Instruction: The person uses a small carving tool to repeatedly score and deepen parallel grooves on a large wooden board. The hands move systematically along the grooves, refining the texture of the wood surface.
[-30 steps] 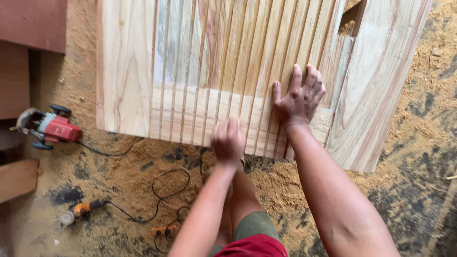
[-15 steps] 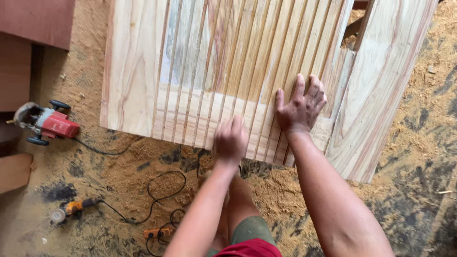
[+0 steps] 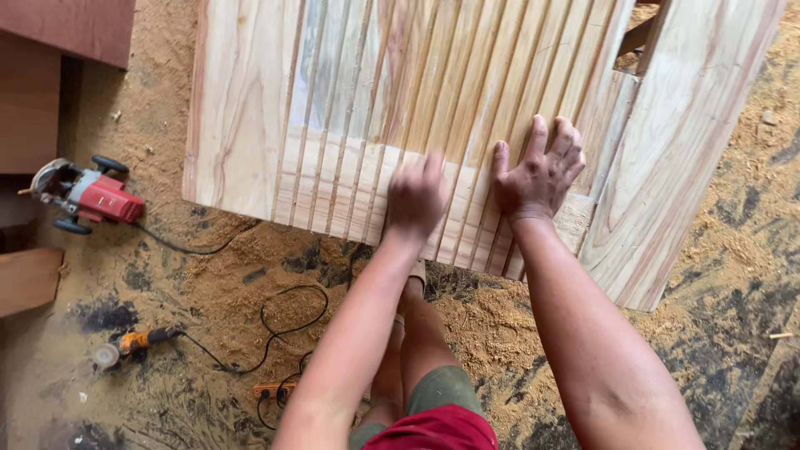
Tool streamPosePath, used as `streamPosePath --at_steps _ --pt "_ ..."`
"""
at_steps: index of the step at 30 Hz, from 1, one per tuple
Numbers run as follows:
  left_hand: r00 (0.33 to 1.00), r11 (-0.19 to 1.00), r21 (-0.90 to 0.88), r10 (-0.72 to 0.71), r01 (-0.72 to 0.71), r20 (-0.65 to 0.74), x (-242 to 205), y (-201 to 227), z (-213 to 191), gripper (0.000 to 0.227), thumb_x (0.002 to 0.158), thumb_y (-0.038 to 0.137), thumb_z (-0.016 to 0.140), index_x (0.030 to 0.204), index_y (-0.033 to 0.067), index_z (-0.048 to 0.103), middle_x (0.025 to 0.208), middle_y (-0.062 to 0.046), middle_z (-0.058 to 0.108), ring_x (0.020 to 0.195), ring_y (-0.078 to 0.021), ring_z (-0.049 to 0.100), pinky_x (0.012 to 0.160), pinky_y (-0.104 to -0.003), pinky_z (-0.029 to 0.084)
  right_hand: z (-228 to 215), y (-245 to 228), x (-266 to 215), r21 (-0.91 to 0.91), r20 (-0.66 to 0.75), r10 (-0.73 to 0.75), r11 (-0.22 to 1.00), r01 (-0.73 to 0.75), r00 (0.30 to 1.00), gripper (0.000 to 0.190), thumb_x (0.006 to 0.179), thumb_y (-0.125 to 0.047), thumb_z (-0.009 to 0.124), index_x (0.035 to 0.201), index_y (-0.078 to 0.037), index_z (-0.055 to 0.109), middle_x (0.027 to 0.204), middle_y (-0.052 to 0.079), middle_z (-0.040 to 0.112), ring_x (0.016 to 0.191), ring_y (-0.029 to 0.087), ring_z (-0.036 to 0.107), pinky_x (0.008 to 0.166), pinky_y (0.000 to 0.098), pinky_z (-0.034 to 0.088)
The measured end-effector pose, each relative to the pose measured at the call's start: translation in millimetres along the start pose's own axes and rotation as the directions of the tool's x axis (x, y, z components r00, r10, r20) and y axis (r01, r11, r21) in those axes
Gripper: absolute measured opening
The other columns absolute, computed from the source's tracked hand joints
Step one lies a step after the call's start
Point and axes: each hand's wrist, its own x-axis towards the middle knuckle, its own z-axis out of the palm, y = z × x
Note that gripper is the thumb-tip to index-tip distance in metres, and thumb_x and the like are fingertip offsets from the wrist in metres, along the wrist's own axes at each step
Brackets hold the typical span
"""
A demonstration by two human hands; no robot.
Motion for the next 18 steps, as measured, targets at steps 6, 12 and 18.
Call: streamPosePath --at_steps 6,12,18 --pt "0.99 0.985 -0.109 -0.138 0.137 -0.003 -164.3 -1.7 -47.4 0.009 0.097 0.004 0.065 0.09 0.007 0.069 0.076 -0.01 0.073 0.066 -0.0196 0.071 0.059 -0.035 0.057 3.9 4.5 -1.1 -0.012 -0.041 -0.02 1.0 0.019 0.999 0.064 0.098 -0.049 0.064 0.145 -0.008 0.049 0.148 0.022 0.039 0.143 0.039 0.03 0.115 0.0607 0.023" --pt "0.958 0.974 -0.13 -0.209 0.186 -0.196 -144.2 -15.1 -34.1 0.009 0.101 0.005 0.065 0.092 0.0046 0.068 0.076 -0.01 0.074 0.066 -0.0196 0.072 0.061 -0.033 0.056 6.3 4.2 3.9 -0.033 -0.055 -0.033 0.999 0.031 0.998 0.063 0.1 -0.049 0.063 0.145 -0.008 0.049 0.148 0.023 0.038 0.142 0.04 0.03 0.115 0.0611 0.022" --pt "0.967 0.992 -0.04 -0.122 0.116 -0.224 -132.0 -15.7 -37.3 0.008 0.095 0.005 0.066 0.087 0.0055 0.065 0.072 -0.008 0.07 0.061 -0.0209 0.065 0.059 -0.036 0.05 9.6 7.7 -2.6 -0.032 -0.043 -0.022 0.999 0.021 0.999 0.064 0.1 -0.05 0.062 0.146 -0.008 0.049 0.148 0.023 0.038 0.142 0.04 0.03 0.116 0.0607 0.022"
